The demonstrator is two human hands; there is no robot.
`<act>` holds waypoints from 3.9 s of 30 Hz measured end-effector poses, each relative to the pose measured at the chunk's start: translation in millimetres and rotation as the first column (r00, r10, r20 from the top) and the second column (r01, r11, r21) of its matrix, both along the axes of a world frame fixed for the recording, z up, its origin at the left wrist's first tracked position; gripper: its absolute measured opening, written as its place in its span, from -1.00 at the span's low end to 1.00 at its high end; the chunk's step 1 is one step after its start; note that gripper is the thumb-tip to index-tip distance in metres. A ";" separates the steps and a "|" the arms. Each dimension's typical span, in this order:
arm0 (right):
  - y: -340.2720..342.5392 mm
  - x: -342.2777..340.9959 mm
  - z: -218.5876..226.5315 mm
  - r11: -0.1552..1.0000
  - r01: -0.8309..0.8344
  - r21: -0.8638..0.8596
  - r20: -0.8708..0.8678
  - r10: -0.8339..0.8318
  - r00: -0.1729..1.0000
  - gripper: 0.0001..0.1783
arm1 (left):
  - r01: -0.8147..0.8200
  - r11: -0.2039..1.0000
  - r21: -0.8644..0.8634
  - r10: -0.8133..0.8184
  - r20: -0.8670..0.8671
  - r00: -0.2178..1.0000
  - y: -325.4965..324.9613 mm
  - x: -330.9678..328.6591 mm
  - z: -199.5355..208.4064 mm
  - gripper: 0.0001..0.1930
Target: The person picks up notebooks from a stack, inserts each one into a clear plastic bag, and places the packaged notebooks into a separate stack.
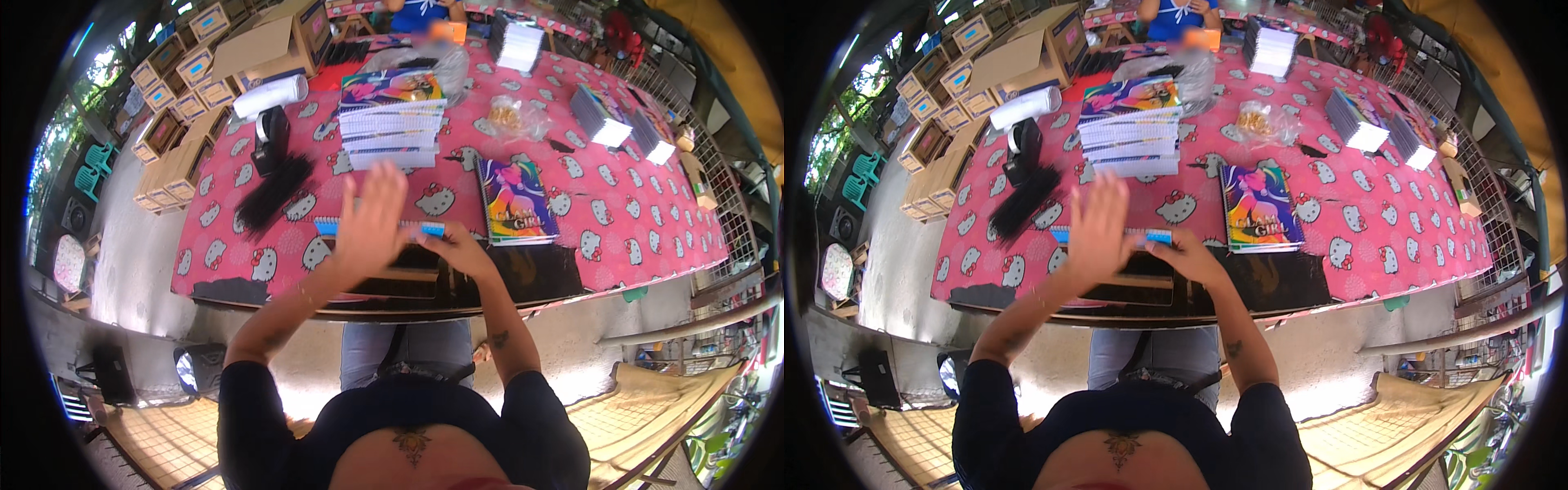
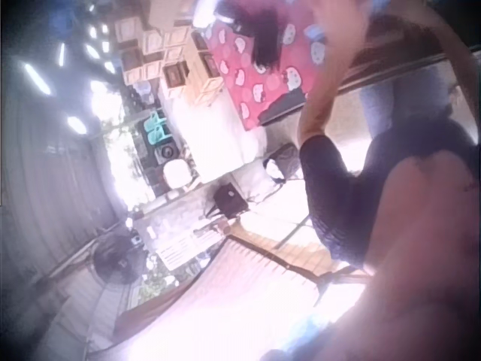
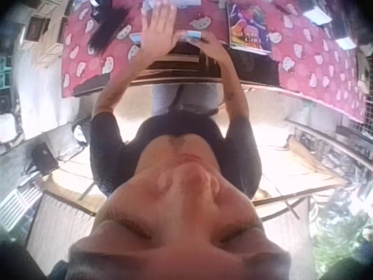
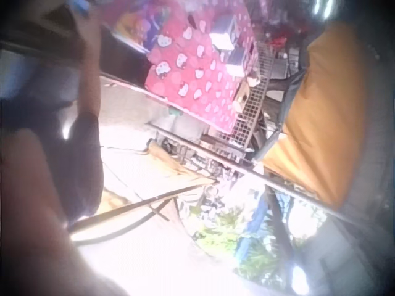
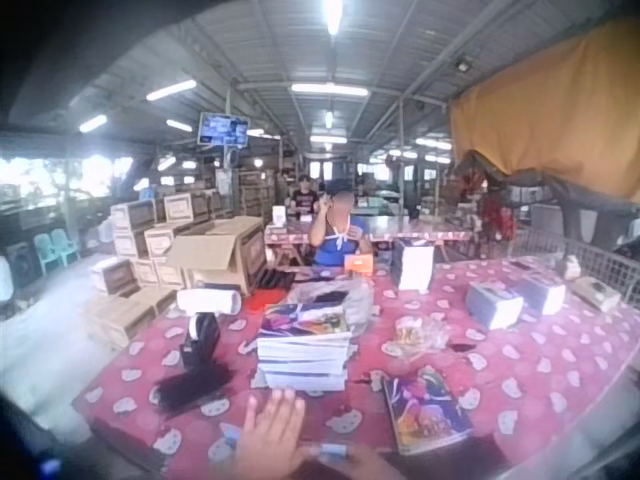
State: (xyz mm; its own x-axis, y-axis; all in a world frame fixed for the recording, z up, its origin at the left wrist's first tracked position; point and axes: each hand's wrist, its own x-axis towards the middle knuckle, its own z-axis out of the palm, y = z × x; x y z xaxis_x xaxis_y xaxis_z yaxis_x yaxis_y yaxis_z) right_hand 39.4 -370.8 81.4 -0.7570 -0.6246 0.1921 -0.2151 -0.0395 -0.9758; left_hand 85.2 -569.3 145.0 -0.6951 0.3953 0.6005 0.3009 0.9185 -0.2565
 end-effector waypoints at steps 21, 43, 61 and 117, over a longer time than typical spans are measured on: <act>34.0 1.3 36.9 0.997 0.068 -0.028 -0.015 -0.069 0.998 -0.78 | 0.298 0.835 0.464 -0.376 0.084 0.923 9.0 5.1 -3.5 -0.82; -5.1 106.1 99.7 0.760 0.572 -0.310 -0.276 -0.647 0.710 -0.40 | 0.496 0.244 0.833 -0.854 -0.058 0.517 36.8 52.5 132.0 -0.74; 130.6 -67.4 19.5 0.629 0.777 0.007 -0.613 -0.611 0.500 -0.27 | 0.254 0.945 0.205 -0.162 -0.382 0.910 -66.6 -137.4 84.0 -0.77; -72.9 55.5 95.9 0.833 0.549 0.068 -0.921 -0.159 0.356 -0.63 | -0.176 0.848 0.500 0.194 0.017 0.981 -157.5 -25.5 -60.6 -0.76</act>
